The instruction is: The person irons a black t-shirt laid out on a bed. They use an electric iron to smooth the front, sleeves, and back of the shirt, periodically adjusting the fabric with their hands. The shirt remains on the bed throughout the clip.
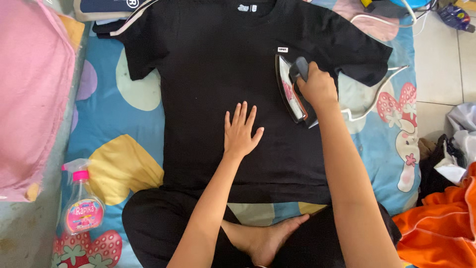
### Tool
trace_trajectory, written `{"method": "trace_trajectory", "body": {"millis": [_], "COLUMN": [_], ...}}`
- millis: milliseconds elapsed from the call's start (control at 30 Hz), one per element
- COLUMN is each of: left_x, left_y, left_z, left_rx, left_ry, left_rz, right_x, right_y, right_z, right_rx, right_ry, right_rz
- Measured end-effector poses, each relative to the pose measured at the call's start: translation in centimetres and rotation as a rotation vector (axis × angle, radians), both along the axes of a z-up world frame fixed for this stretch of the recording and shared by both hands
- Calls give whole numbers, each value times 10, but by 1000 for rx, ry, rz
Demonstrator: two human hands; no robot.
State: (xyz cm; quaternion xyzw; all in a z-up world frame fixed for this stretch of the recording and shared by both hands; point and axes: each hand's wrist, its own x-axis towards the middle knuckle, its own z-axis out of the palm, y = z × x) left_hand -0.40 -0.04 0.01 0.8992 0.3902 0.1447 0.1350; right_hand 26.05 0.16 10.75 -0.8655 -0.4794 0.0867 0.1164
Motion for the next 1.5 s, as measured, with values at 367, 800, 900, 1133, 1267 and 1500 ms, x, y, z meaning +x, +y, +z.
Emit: {"method": "trace_trajectory", "body": {"millis": [367, 800, 900, 1133, 1267, 1500], "left_x": [-2, -3, -3, -1, -3, -6], "left_y": [-2, -3, -1, 0, -2, 1], "left_z": [-1, -3, -3, -8, -13, -15], "left_rx": [12, 0, -11, -38, -21, -21], "left_ry": [-38, -63, -57, -67, -107, -255], "left_rz": [6, 23, 12, 6, 18, 52], "right_x": [-53, -43, -34, -42, -73, -99], "right_y": [-93, -16, 22, 1, -52, -80], "right_z": [9, 6, 4, 4, 9, 14], "right_rx": [-94, 1, -37, -16, -56, -97], "right_ry": [46, -34, 22, 11, 28, 0], "right_rz": [124, 36, -20, 107, 173, 130]}}
